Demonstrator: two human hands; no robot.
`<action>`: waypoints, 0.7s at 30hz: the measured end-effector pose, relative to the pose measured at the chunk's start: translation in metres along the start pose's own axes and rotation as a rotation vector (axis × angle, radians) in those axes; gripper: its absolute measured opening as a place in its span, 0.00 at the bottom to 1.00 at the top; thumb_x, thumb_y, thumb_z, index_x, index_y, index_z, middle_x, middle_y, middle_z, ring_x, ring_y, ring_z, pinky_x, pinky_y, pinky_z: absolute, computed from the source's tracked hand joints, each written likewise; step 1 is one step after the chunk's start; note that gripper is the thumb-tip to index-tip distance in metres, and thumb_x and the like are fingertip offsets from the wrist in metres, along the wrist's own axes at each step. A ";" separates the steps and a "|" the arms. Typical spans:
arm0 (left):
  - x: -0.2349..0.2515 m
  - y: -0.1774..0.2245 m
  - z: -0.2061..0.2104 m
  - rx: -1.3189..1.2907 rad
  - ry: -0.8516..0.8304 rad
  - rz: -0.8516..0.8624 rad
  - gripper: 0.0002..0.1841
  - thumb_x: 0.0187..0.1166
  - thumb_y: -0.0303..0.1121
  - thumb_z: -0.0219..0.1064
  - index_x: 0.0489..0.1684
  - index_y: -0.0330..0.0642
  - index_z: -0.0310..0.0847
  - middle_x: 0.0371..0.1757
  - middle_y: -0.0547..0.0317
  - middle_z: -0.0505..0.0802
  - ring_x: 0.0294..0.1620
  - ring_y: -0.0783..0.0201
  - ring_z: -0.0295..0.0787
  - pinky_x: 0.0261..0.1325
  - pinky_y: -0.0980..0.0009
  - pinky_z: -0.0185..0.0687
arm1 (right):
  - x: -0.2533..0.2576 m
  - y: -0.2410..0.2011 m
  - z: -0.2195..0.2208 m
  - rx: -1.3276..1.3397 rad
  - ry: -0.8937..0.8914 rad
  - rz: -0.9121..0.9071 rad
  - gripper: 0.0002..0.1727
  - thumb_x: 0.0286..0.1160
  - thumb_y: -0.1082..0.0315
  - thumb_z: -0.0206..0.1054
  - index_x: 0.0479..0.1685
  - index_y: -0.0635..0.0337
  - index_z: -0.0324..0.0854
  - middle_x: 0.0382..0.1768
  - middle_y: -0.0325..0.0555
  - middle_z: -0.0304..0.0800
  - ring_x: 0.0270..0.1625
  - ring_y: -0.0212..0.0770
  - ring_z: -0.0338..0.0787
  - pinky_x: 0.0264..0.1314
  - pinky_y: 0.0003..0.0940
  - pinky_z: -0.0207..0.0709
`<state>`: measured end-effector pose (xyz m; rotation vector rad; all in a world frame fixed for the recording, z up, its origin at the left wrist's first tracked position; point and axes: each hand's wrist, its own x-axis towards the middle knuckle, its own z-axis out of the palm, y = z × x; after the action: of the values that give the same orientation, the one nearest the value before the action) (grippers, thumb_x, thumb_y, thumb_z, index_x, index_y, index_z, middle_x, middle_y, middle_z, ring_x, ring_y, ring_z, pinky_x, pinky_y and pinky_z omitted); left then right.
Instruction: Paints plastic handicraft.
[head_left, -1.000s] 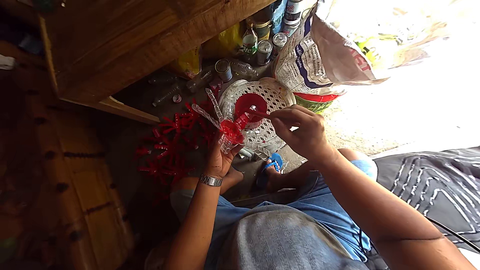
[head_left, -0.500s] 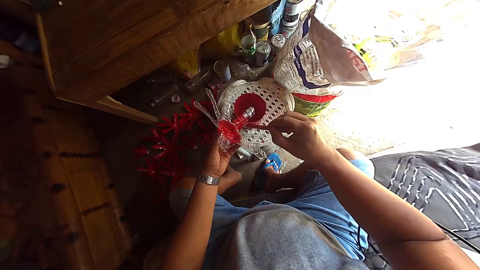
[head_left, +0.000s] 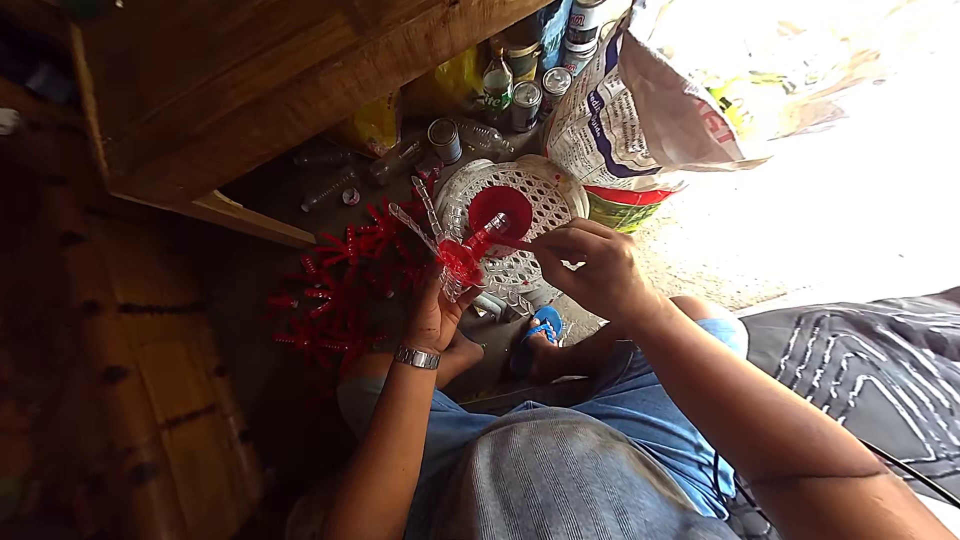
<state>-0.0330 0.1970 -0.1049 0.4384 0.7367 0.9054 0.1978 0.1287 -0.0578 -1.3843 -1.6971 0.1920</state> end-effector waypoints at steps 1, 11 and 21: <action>0.000 0.000 0.000 0.000 0.001 0.002 0.14 0.85 0.38 0.63 0.63 0.44 0.77 0.54 0.47 0.91 0.52 0.52 0.93 0.58 0.55 0.91 | 0.000 0.001 0.001 -0.002 -0.011 0.002 0.08 0.73 0.69 0.70 0.41 0.62 0.93 0.35 0.44 0.92 0.36 0.30 0.89 0.41 0.22 0.85; 0.002 -0.002 -0.001 0.036 0.001 -0.004 0.15 0.86 0.40 0.61 0.64 0.45 0.77 0.55 0.50 0.91 0.53 0.54 0.93 0.58 0.57 0.91 | -0.008 -0.001 0.004 0.036 0.016 -0.007 0.08 0.72 0.70 0.71 0.41 0.64 0.93 0.36 0.44 0.91 0.38 0.29 0.90 0.45 0.22 0.87; 0.002 -0.002 -0.001 0.022 0.020 -0.010 0.13 0.89 0.37 0.56 0.64 0.44 0.76 0.55 0.48 0.91 0.53 0.53 0.92 0.58 0.55 0.90 | -0.010 -0.004 0.003 0.035 0.026 -0.012 0.07 0.71 0.70 0.71 0.39 0.64 0.93 0.34 0.43 0.91 0.37 0.27 0.89 0.42 0.20 0.85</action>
<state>-0.0320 0.1975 -0.1071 0.4453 0.7676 0.8936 0.1924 0.1204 -0.0626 -1.3457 -1.6728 0.1951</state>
